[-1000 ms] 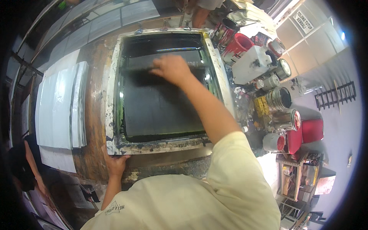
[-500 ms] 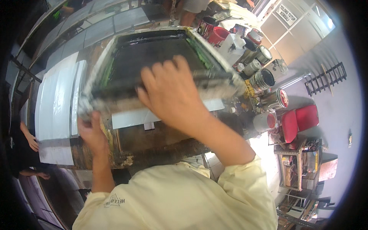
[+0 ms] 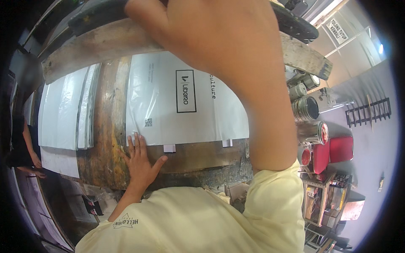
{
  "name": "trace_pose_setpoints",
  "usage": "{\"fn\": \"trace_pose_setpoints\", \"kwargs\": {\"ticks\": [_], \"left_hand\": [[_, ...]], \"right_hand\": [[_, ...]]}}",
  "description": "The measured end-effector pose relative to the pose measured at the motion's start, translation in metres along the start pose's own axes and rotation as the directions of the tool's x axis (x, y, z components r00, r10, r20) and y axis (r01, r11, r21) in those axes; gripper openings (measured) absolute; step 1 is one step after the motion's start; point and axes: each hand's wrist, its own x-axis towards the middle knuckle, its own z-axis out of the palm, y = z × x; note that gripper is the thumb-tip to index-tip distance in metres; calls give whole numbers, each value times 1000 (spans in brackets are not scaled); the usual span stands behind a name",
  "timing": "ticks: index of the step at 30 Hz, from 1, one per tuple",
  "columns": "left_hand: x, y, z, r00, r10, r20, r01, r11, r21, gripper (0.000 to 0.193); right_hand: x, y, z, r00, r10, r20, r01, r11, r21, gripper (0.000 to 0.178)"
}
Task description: The person performs manual screen printing on white bags by applying ink through a screen with a squeegee and stacking the finished bags.
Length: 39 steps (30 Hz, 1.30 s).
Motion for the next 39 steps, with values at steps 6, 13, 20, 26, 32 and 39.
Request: {"fn": "trace_pose_setpoints", "kwargs": {"ticks": [6,13,20,26,32,39], "left_hand": [[54,32,-71,902,158,-401,-240,957,-162,71],[76,29,-109,759,-68,-647,-282,861,-423,39],[48,-123,-162,778,-476,-409,-35,618,-785,48],[51,-299,-230,771,-452,-447,36,733,-679,65],[64,-482,-242,727,-536,-429,233,781,-580,66],[112,-403,-264,606,-148,-782,318,946,67,86]], "right_hand": [[16,-2,-15,958,240,160,-246,969,20,49],[20,-16,-23,924,301,236,-308,951,-11,45],[-8,38,17,975,-194,-107,180,975,-131,44],[-25,54,24,972,-220,-86,211,972,-105,45],[-30,34,30,955,-235,-183,201,962,-185,41],[-36,50,29,972,-183,-145,148,963,-224,49]]}}
